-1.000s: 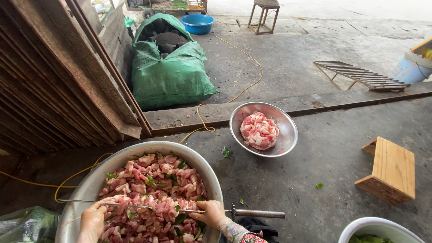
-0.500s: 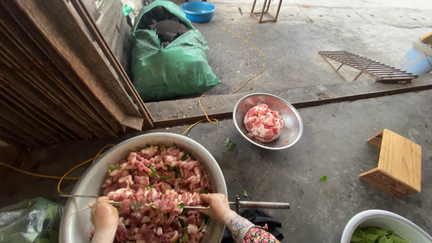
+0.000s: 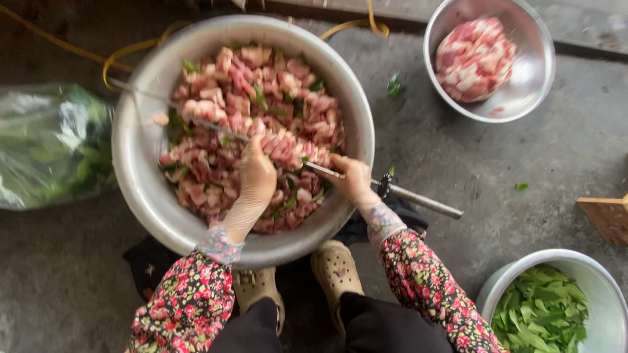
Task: The person threads pieces of raw meat and green leaves onto metal skewers from a large bowl. They continue adding pieces along the length of the skewer, occasionally adjusting the arrangement with gloved hands.
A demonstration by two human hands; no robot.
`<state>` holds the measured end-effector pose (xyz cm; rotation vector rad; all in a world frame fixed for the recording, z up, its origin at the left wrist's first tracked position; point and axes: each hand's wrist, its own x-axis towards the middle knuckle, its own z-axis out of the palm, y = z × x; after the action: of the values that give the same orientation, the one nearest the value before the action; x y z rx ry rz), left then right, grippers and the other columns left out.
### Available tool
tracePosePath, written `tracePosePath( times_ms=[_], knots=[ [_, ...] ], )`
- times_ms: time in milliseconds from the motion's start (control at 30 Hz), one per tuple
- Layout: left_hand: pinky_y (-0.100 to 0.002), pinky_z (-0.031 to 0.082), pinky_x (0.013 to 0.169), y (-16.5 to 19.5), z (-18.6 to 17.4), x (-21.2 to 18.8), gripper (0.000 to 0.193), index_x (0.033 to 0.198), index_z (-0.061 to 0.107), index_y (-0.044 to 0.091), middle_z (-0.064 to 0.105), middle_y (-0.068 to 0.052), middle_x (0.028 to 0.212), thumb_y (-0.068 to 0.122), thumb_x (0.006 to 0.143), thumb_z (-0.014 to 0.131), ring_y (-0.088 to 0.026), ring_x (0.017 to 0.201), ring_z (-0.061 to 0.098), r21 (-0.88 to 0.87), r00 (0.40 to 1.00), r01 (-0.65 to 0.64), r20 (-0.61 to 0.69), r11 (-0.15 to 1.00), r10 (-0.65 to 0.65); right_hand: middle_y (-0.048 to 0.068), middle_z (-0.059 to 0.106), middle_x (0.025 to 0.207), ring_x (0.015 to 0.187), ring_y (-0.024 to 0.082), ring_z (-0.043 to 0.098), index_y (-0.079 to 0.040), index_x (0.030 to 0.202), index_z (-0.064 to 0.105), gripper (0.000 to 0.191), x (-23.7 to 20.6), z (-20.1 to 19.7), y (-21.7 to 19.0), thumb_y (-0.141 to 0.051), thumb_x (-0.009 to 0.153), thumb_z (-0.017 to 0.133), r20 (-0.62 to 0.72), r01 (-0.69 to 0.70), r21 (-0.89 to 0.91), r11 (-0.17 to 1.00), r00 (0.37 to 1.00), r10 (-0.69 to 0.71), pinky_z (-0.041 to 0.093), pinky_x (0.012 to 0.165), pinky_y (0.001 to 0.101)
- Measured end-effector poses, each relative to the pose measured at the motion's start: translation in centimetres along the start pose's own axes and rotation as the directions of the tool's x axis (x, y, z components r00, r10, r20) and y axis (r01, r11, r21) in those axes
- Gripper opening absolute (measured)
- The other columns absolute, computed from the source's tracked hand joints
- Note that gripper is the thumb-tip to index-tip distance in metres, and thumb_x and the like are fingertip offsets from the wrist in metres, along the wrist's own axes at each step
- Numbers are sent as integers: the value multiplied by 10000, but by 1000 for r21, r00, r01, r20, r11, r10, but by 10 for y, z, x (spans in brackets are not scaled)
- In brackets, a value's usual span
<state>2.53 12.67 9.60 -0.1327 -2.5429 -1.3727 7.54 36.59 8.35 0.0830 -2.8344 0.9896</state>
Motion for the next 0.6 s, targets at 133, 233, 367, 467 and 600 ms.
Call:
tracePosePath(
  times_ms=[133,233,367,467,600],
  knots=[
    [-475,477,1072,9,-18,0,481,1425,508,-92,624,-325,1308,-83,949,440,-453,1244,607,-7,959,-273,82,962,273,98,738,848,779,315,721,-144,1105,756,410,1,-3,-2,-432,825,837,-6,9,10,1000,1000,-9,547,687,414],
    [-392,544,1022,-5,-66,15,378,1288,669,-8,726,-186,1214,-61,975,463,-303,1137,697,-197,989,-11,143,980,40,97,740,885,808,299,737,-146,1133,750,408,-2,-5,-2,-437,858,825,36,-16,80,997,999,14,561,707,392],
    [-399,567,769,-46,-91,3,272,1100,739,47,776,-131,1080,7,977,500,-278,887,735,143,873,381,271,914,-406,99,750,894,824,315,735,-135,1130,753,429,-2,0,1,-446,851,848,27,-11,-16,1000,1000,11,560,715,398],
    [-445,555,810,-84,-58,-33,222,918,777,68,755,-172,931,14,831,580,-333,873,719,146,845,-211,524,967,105,98,752,893,830,318,735,-132,1138,756,429,-2,1,4,-433,850,858,32,4,-52,999,999,-2,559,718,400],
    [-465,560,770,-124,4,-63,135,837,758,66,736,-159,861,84,840,624,-346,837,715,580,735,-483,676,656,-55,98,754,921,844,301,745,-118,1175,740,438,-4,0,4,-406,867,857,33,29,-11,1000,999,-29,569,724,387]
  ],
)
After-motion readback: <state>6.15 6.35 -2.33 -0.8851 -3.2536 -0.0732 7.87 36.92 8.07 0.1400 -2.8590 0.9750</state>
